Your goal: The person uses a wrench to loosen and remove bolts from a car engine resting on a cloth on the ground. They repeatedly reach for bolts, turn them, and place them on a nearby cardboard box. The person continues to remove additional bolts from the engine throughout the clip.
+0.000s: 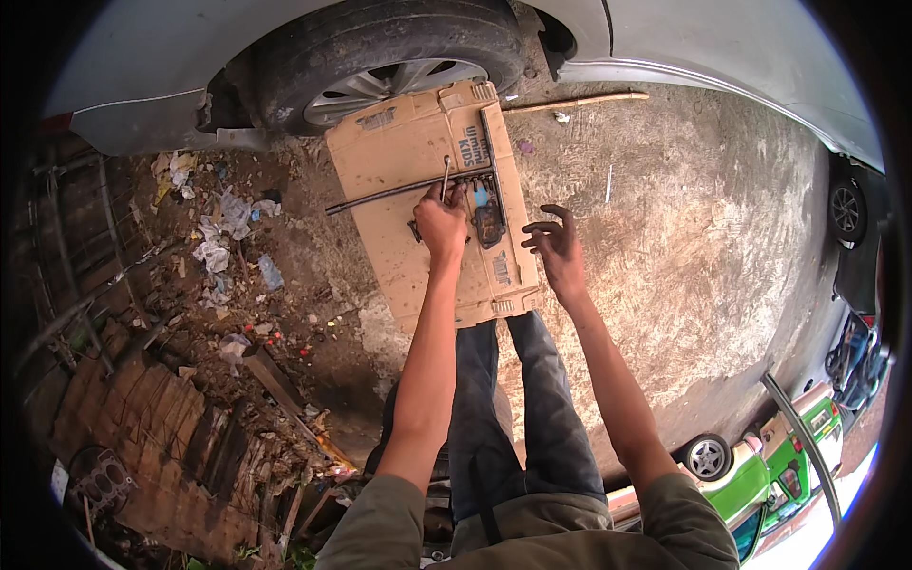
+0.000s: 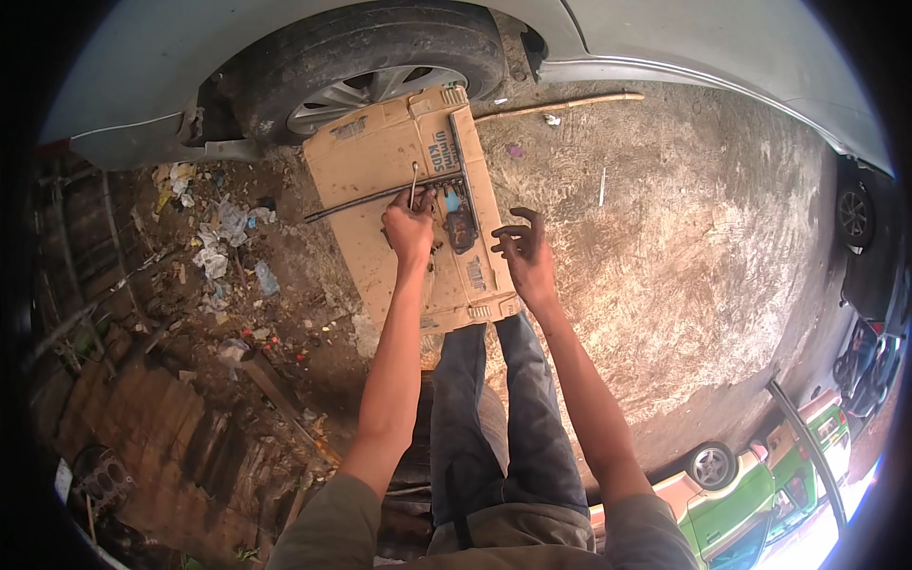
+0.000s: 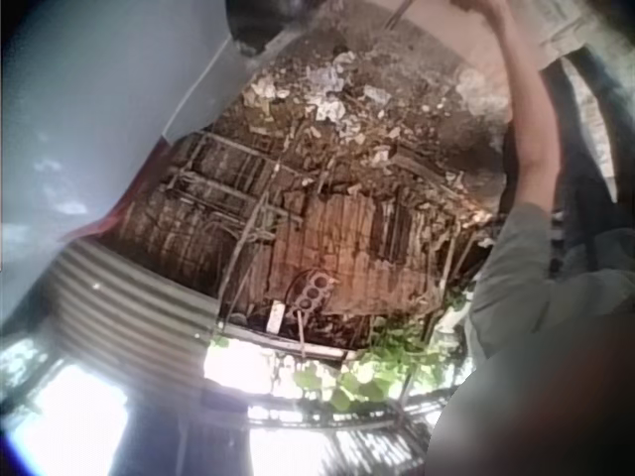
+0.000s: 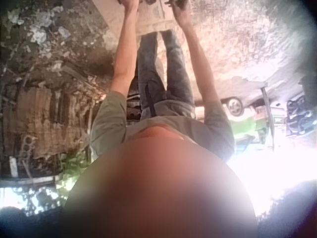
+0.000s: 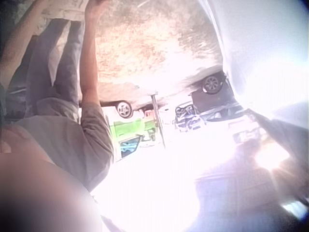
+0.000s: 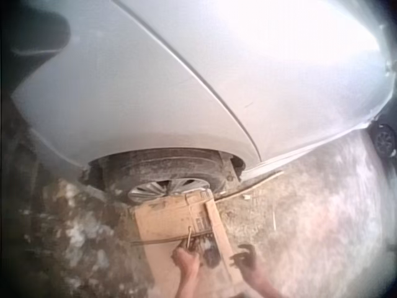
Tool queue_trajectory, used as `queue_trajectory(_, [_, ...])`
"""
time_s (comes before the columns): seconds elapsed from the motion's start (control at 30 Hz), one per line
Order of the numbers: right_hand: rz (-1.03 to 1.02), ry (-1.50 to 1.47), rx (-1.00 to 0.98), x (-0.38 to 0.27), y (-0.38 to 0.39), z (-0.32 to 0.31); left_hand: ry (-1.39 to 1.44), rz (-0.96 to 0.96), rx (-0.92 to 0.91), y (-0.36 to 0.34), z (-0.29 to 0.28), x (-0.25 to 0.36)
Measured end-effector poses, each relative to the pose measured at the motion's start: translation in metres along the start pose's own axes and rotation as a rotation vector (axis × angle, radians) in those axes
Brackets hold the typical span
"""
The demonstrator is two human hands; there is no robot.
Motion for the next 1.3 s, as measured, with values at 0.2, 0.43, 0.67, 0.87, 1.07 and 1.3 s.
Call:
queue_trajectory(0.2, [-0.016, 0.019, -0.015, -0.009, 0.000, 0.000, -0.077, -0.179, -0.159, -0.005, -0.007, -0.003])
queue_trajectory(0.43, [0.010, 0.054, -0.059, -0.027, 0.008, -0.001, 0.108, -0.063, -0.072, 0.013, -0.038, 0.015])
queue_trajectory(0.67, [-0.086, 0.064, -0.204, -0.087, 0.048, 0.014, 0.300, -0.094, -0.196, 0.090, -0.106, 0.061])
queue_trajectory(0.87, [-0.178, 0.121, -0.373, -0.154, 0.113, 0.015, 0.186, 0.076, -0.123, 0.175, -0.177, 0.099])
queue_trajectory(1.07, [-0.289, 0.154, -0.419, -0.188, 0.185, -0.008, 0.234, 0.117, -0.041, 0.254, -0.235, 0.114])
queue_trajectory(1.3, [-0.280, 0.139, -0.386, -0.150, 0.310, -0.065, 0.446, 0.124, 0.066, 0.378, -0.254, 0.095])
Point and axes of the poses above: each hand's wrist, its own y-axis away from the middle knuckle, its own z-axis out of the palm, x = y × z, the point moved 4 cm from there along -y, towards the middle knuckle, and after that the axes turned 2 degrees about -y, right-handed, at the moved point
